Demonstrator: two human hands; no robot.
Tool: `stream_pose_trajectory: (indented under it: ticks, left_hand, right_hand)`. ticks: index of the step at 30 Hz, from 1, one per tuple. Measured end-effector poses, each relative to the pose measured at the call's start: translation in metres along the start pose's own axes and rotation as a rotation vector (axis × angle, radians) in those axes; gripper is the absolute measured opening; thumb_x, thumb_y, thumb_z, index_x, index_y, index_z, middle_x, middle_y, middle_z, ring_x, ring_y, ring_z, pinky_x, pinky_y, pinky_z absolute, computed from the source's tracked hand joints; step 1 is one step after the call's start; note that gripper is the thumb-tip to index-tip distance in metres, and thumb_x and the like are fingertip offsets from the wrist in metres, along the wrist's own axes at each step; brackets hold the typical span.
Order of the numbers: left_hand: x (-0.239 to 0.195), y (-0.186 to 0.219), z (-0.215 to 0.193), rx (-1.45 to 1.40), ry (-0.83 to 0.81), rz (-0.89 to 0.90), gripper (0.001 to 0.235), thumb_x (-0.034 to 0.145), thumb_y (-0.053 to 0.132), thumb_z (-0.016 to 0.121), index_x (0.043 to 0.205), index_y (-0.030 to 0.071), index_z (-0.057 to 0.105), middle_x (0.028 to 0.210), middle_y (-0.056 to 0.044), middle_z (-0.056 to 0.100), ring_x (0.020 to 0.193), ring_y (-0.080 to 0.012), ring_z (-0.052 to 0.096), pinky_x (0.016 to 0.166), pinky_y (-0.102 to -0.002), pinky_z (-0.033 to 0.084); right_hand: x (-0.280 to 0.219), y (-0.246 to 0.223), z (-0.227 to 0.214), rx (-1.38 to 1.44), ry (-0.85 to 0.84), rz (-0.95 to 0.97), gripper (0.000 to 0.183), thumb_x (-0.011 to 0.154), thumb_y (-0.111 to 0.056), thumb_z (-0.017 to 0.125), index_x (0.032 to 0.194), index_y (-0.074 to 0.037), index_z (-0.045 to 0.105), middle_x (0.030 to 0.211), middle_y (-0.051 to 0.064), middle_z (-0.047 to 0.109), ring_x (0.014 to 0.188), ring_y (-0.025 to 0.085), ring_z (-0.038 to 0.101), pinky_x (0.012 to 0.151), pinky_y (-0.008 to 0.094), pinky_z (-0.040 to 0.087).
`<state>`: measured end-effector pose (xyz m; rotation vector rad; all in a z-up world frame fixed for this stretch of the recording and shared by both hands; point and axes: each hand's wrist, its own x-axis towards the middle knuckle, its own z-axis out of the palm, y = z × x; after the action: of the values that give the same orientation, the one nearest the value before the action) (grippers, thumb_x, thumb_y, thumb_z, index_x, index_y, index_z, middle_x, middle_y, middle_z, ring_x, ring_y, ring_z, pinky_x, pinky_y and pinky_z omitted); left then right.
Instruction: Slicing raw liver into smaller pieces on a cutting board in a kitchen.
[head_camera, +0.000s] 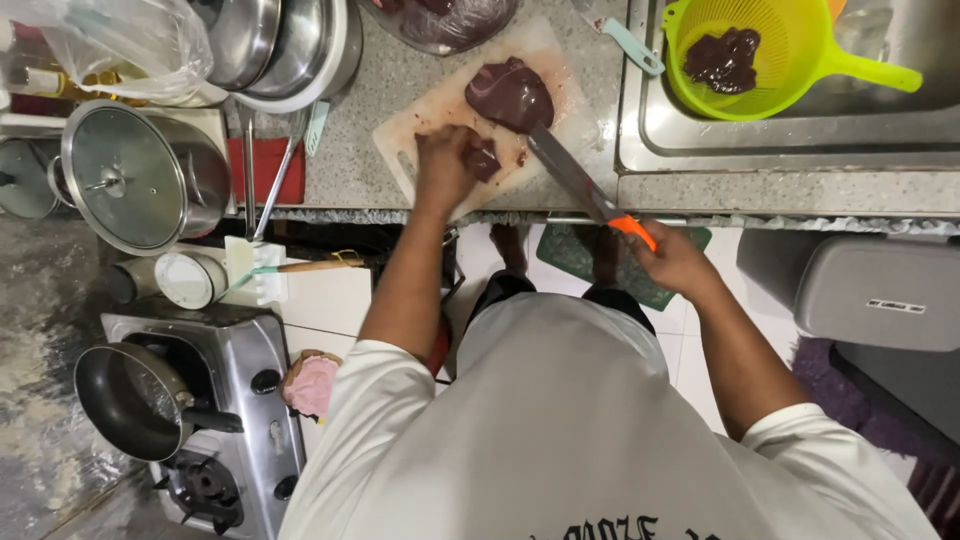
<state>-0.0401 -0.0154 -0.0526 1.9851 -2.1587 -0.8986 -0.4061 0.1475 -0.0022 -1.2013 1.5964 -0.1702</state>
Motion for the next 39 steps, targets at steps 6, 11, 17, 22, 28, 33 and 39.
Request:
stream_pose_trajectory:
  ticks: [6, 11, 17, 22, 28, 33, 39]
  left_hand:
    - [-0.008, -0.007, -0.025, 0.007, 0.182, 0.228, 0.03, 0.089, 0.018, 0.075, 0.118, 0.02, 0.068, 0.109, -0.009, 0.069, 0.107, -0.0345, 0.067, 0.099, -0.049, 0.05]
    - [-0.032, 0.035, 0.001, -0.1, 0.52, 0.146, 0.03, 0.098, 0.014, 0.063, 0.127, 0.01, 0.065, 0.114, -0.017, 0.064, 0.112, -0.0429, 0.064, 0.103, -0.052, 0.049]
    - [-0.028, 0.033, 0.046, 0.18, 0.619, 0.088, 0.047, 0.088, 0.021, 0.076, 0.133, 0.013, 0.063, 0.124, -0.016, 0.061, 0.111, -0.0416, 0.063, 0.099, -0.054, 0.049]
    - [-0.043, 0.055, 0.014, 0.295, 0.425, 0.212, 0.036, 0.095, 0.018, 0.066, 0.13, 0.016, 0.065, 0.131, -0.013, 0.057, 0.12, -0.039, 0.056, 0.095, -0.048, 0.047]
    - [-0.019, 0.008, 0.003, 0.459, 0.074, 0.391, 0.027, 0.097, 0.019, 0.061, 0.124, 0.018, 0.065, 0.138, -0.013, 0.056, 0.123, -0.0378, 0.055, 0.093, -0.046, 0.05]
    - [0.009, -0.037, 0.007, 0.403, 0.054, 0.508, 0.021, 0.09, 0.023, 0.066, 0.11, 0.016, 0.067, 0.123, -0.01, 0.061, 0.113, -0.0327, 0.062, 0.094, -0.043, 0.054]
    - [0.005, -0.029, -0.013, -0.629, 0.029, 0.256, 0.038, 0.08, -0.008, 0.065, 0.114, 0.009, 0.069, 0.113, -0.012, 0.071, 0.113, -0.0299, 0.067, 0.104, -0.04, 0.048]
  right_hand:
    - [0.006, 0.009, 0.034, 0.224, -0.004, -0.11, 0.025, 0.102, -0.031, 0.057, 0.112, -0.013, 0.071, 0.081, 0.021, 0.069, 0.087, 0.039, 0.07, 0.079, 0.05, 0.052]
    - [0.026, 0.02, 0.068, 0.268, -0.017, -0.17, 0.021, 0.1, -0.026, 0.057, 0.097, -0.009, 0.069, 0.069, 0.012, 0.065, 0.072, 0.031, 0.066, 0.07, 0.041, 0.051]
    - [0.03, 0.015, 0.076, 0.23, 0.012, -0.17, 0.029, 0.105, -0.037, 0.055, 0.097, -0.012, 0.068, 0.071, 0.011, 0.065, 0.073, 0.028, 0.067, 0.068, 0.039, 0.052]
    - [0.02, 0.016, 0.068, 0.207, 0.018, -0.159, 0.027, 0.104, -0.035, 0.059, 0.103, -0.01, 0.067, 0.075, 0.016, 0.066, 0.078, 0.034, 0.067, 0.07, 0.044, 0.052]
    - [0.007, 0.01, 0.05, 0.164, -0.001, -0.125, 0.033, 0.105, -0.037, 0.055, 0.118, -0.01, 0.067, 0.091, 0.026, 0.069, 0.094, 0.046, 0.067, 0.079, 0.054, 0.053]
    - [-0.001, 0.018, 0.048, 0.18, -0.013, -0.096, 0.038, 0.104, -0.039, 0.053, 0.129, -0.012, 0.065, 0.105, 0.029, 0.07, 0.106, 0.05, 0.065, 0.086, 0.058, 0.052]
    - [-0.004, 0.024, 0.049, 0.382, 0.038, -0.159, 0.026, 0.104, -0.029, 0.054, 0.099, -0.008, 0.067, 0.06, 0.012, 0.064, 0.058, 0.027, 0.064, 0.056, 0.038, 0.051]
